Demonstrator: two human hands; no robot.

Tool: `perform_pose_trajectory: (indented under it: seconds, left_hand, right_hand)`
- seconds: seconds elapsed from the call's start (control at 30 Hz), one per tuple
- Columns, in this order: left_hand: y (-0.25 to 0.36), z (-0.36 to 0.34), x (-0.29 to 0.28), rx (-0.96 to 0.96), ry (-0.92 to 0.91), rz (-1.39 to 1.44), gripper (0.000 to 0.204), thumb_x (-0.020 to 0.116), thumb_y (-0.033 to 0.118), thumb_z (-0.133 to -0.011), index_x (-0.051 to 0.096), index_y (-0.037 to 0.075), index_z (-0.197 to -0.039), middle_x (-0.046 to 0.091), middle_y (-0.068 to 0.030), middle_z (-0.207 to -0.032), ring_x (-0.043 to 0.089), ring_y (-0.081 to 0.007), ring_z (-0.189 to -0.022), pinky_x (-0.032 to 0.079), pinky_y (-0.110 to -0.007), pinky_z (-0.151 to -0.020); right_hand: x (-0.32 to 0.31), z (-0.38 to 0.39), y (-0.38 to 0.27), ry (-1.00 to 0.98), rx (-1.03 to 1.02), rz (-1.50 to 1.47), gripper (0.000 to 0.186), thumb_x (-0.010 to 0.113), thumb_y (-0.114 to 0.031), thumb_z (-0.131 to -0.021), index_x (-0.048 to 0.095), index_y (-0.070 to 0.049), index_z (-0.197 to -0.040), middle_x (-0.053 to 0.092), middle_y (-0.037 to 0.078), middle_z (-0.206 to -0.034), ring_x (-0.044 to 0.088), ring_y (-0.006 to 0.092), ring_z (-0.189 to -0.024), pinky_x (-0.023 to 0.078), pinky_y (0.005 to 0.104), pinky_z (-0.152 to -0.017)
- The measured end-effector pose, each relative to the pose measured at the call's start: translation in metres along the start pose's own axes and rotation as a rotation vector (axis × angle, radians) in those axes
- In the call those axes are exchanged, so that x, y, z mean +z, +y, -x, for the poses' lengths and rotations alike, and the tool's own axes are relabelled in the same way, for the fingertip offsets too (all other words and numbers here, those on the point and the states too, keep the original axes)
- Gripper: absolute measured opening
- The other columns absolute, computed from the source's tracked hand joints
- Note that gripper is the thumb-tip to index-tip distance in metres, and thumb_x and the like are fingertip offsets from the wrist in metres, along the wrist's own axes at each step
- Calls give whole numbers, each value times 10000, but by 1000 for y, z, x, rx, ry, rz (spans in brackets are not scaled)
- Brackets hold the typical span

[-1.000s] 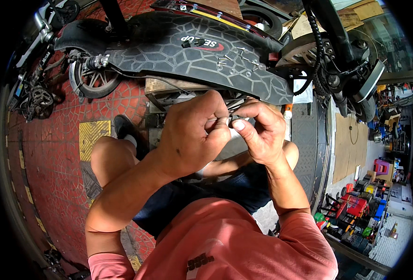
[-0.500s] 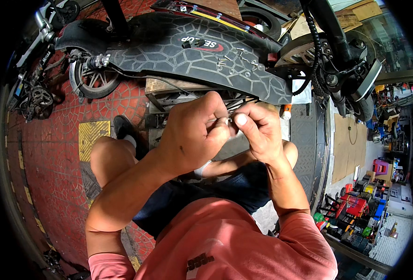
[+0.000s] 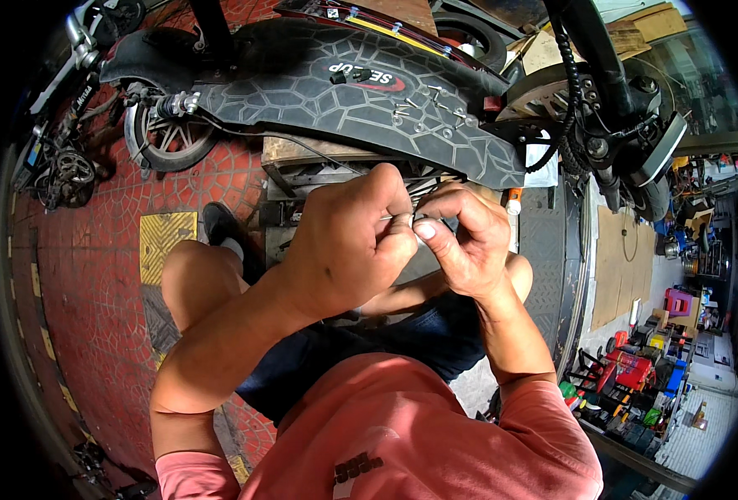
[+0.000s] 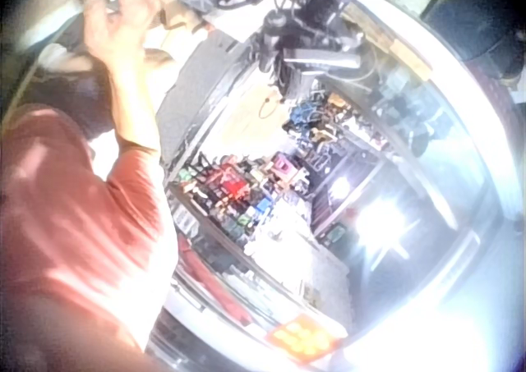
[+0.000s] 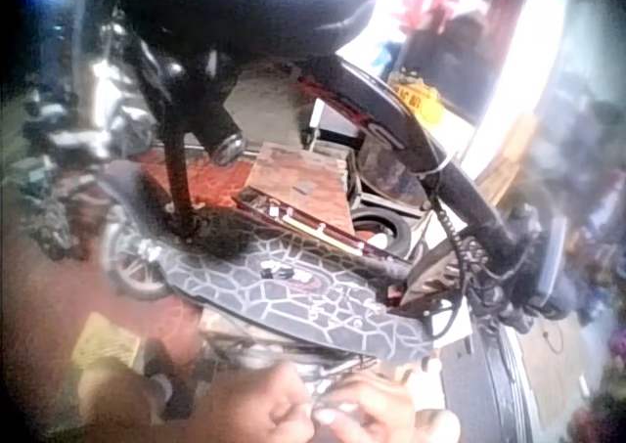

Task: The person is repairing an electric scooter by hand, focusing on the rear wheel area. They manipulate small components, likely electrical connectors or fasteners, near the wheel hub and brake assembly. The task involves precise hand movements to connect or adjust parts within the scooter's frame.

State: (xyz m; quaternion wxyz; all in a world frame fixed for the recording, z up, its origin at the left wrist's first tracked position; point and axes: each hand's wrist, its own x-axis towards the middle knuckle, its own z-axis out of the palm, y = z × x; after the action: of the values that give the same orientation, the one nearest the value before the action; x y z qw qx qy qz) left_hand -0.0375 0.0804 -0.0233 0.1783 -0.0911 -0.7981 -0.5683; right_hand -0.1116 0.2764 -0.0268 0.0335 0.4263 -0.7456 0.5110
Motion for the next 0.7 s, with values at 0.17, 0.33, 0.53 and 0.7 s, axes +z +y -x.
perform_pose_trajectory:
  seconds: [0.17, 0.33, 0.53, 0.7]
  left_hand:
    - [-2, 1, 7, 58, 12, -19, 121, 690, -60, -861, 595, -1, -908, 670, -102, -741, 644, -126, -622, 488, -309, -548]
    - [3, 1, 5, -125, -44, 111, 93, 670, -62, -905, 605, -2, -934, 673, -76, -753, 629, -82, -663, 493, -293, -574]
    - [-6, 0, 2, -257, -72, 237, 54, 645, -37, -946, 620, 3, -971, 639, -11, -759, 566, -26, -677, 447, -261, -578]
    - [-6, -1, 0, -342, -70, 335, 69, 635, -44, -938, 616, 20, -956, 582, 24, -728, 501, -6, -642, 383, -239, -552]
  right_hand:
    - [8, 12, -4, -37, 496, -505, 348, 656, -240, -1104, 686, -20, -835, 682, 48, -696, 609, 115, -624, 486, 299, -588]
    - [-1, 10, -4, -88, 504, -380, 262, 686, -203, -1080, 704, -12, -903, 710, 56, -769, 646, 113, -697, 513, 292, -641]
    - [-7, -2, 5, -8, -48, 60, 217, 839, -65, -860, 730, -7, -1040, 752, 135, -960, 716, 269, -848, 561, 358, -775]
    - [-11, -1, 9, 31, -81, 97, 193, 834, -62, -857, 725, -4, -1006, 756, 157, -945, 711, 309, -831, 558, 384, -763]
